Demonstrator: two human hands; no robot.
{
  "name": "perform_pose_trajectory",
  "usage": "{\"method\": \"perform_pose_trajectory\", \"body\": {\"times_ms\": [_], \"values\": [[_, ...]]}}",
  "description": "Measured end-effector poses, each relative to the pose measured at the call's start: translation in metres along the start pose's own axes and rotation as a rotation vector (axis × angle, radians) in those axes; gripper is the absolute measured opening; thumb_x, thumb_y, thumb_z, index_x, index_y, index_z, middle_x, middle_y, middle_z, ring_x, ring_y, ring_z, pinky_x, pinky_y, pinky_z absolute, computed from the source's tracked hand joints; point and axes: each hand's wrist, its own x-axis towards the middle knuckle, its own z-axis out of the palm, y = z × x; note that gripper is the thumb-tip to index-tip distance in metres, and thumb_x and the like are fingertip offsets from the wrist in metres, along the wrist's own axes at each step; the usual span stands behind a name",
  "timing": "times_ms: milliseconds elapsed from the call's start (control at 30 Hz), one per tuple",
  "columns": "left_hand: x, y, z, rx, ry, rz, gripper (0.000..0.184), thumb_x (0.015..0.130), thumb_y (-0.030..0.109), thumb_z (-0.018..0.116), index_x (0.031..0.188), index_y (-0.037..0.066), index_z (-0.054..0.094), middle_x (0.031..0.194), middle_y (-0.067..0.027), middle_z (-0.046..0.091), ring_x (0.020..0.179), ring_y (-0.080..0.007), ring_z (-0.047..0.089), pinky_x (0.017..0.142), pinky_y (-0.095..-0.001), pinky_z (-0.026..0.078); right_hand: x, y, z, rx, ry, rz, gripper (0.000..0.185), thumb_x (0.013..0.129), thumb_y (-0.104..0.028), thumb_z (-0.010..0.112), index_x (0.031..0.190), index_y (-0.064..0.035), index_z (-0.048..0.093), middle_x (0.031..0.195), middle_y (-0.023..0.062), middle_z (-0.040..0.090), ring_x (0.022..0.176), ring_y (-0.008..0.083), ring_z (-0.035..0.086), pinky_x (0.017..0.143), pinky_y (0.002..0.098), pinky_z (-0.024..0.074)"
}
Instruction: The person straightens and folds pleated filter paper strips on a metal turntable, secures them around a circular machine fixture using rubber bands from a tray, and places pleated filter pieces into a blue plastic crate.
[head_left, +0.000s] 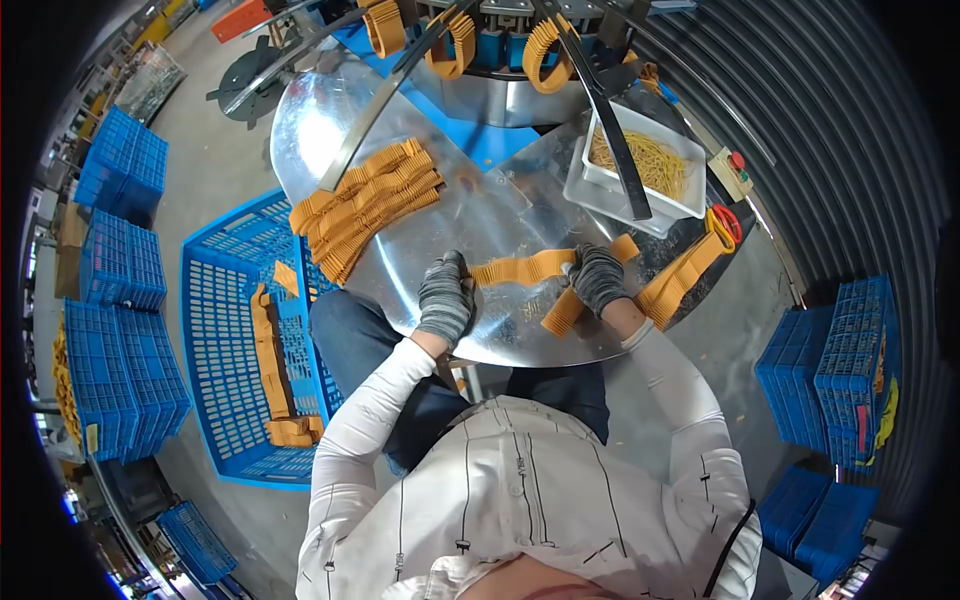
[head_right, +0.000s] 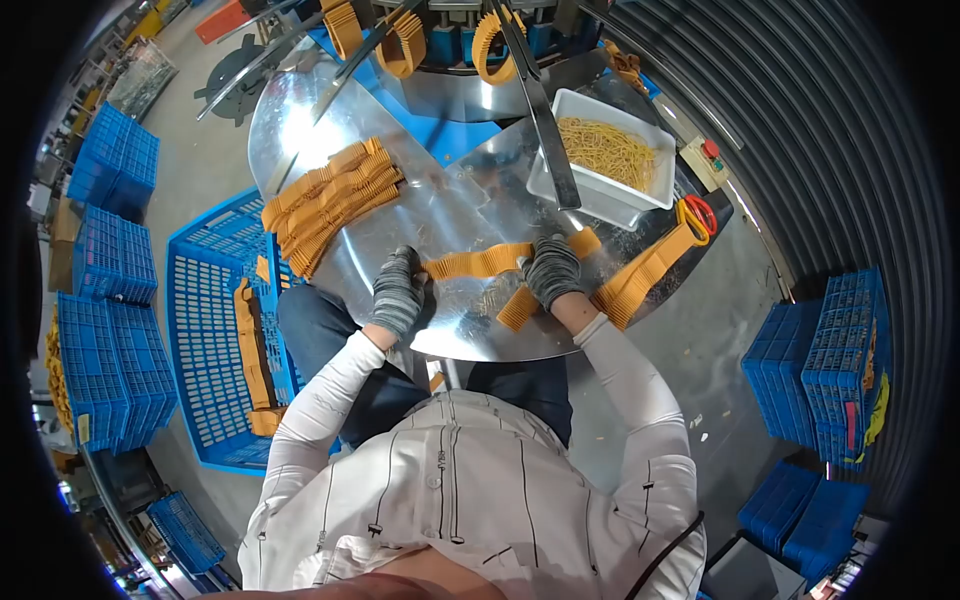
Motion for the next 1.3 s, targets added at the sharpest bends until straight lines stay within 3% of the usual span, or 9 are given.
{"method": "perform_pose_trajectory", "body": {"times_ms": [33, 100, 200, 300, 433, 767, 800, 967, 1300], "values": [[0.002, -0.006, 0.003, -0.089, 0.027, 0.022, 0.031, 0.070, 0.000, 0.063, 0.099, 0.007, 0.053, 0.089, -0.0167, 0.058, 0.083, -0.0386, 0.057, 0.074, -0.0393, 0.047, 0.004, 0.004, 0.013, 0.129, -0.057, 0.019, 0.021, 0.077, -0.023, 0.064, 0.086, -0.0042, 0.059, 0.079, 0.0142, 0.062, 0.076, 0.0267, 0.061, 0.072, 0.0380, 0.0475], [0.006, -0.014, 0.004, -0.331, 0.025, -0.022, 0.021, 0.077, -0.004, 0.057, 0.095, 0.005, 0.054, 0.079, -0.0105, 0.060, 0.071, -0.0255, 0.060, 0.065, -0.0318, 0.049, 0.011, 0.007, 0.018, 0.383, -0.173, 0.053, 0.020, 0.077, -0.022, 0.064, 0.081, -0.0035, 0.058, 0.085, 0.0162, 0.062, 0.079, 0.0285, 0.060, 0.073, 0.0386, 0.0481], [0.012, -0.016, -0.010, -0.906, -0.114, -0.197, 0.013, 0.079, -0.007, 0.056, 0.089, 0.002, 0.056, 0.072, -0.0038, 0.060, 0.058, -0.0103, 0.056, 0.053, -0.0246, 0.047, 0.011, 0.008, -0.014, 0.547, -0.050, -0.121, 0.014, 0.077, -0.014, 0.062, 0.083, -0.0028, 0.059, 0.075, 0.0126, 0.061, 0.069, 0.0234, 0.059, 0.068, 0.0343, 0.0484], [0.013, -0.004, -0.037, -0.900, -0.034, -0.157, 0.011, 0.079, -0.006, 0.057, 0.088, 0.002, 0.056, 0.072, -0.0042, 0.060, 0.059, -0.0112, 0.056, 0.054, -0.0239, 0.049, 0.004, -0.003, -0.049, 1.008, -0.143, 0.059, 0.010, 0.078, -0.005, 0.059, 0.087, -0.0025, 0.060, 0.074, 0.0084, 0.060, 0.065, 0.0173, 0.057, 0.063, 0.0292, 0.0482], [0.018, 0.004, -0.045, -0.979, -0.050, -0.229, 0.009, 0.079, -0.003, 0.061, 0.084, 0.001, 0.056, 0.069, -0.0039, 0.059, 0.057, -0.0105, 0.055, 0.052, -0.0230, 0.049, -0.004, -0.013, -0.066, 1.096, 0.020, 0.079, 0.008, 0.077, 0.000, 0.060, 0.085, -0.0015, 0.060, 0.075, 0.0040, 0.060, 0.064, 0.0133, 0.057, 0.060, 0.0277, 0.0484], [0.038, -0.002, -0.006, -0.576, 0.218, 0.129, 0.013, 0.078, 0.003, 0.065, 0.081, 0.002, 0.052, 0.066, -0.0049, 0.056, 0.060, -0.0101, 0.048, 0.056, -0.0255, 0.043, -0.014, 0.024, -0.081, 0.623, 0.250, -0.038, 0.019, 0.077, -0.007, 0.063, 0.094, -0.0022, 0.056, 0.079, 0.0074, 0.059, 0.078, 0.0163, 0.056, 0.069, 0.0305, 0.0468], [0.044, -0.001, -0.002, -0.575, 0.173, 0.125, 0.014, 0.078, 0.004, 0.064, 0.080, 0.001, 0.051, 0.068, -0.0059, 0.056, 0.061, -0.0109, 0.047, 0.058, -0.0257, 0.042, -0.013, 0.036, -0.077, 0.788, 0.390, -0.025, 0.011, 0.079, -0.004, 0.061, 0.089, -0.0042, 0.054, 0.067, -0.0008, 0.050, 0.059, 0.0091, 0.049, 0.056, 0.0244, 0.0432], [0.058, 0.045, 0.003, -0.624, -0.064, 0.045, 0.010, 0.078, 0.004, 0.065, 0.080, 0.002, 0.055, 0.065, -0.0022, 0.054, 0.059, -0.0092, 0.046, 0.056, -0.0254, 0.042, -0.015, 0.102, -0.122, 1.089, 0.216, 0.246, 0.007, 0.083, -0.004, 0.059, 0.086, -0.0068, 0.054, 0.063, -0.0012, 0.049, 0.045, 0.0071, 0.044, 0.040, 0.0214, 0.0391], [0.065, 0.129, 0.003, -1.019, -0.364, -0.257, 0.009, 0.081, 0.008, 0.065, 0.085, 0.003, 0.058, 0.068, -0.0020, 0.059, 0.052, -0.0102, 0.054, 0.044, -0.0216, 0.046, 0.008, 0.170, -0.195, 1.347, 0.118, 0.406, 0.014, 0.082, -0.010, 0.064, 0.093, -0.0038, 0.059, 0.066, -0.0006, 0.053, 0.049, 0.0074, 0.048, 0.041, 0.0189, 0.0400]]}}
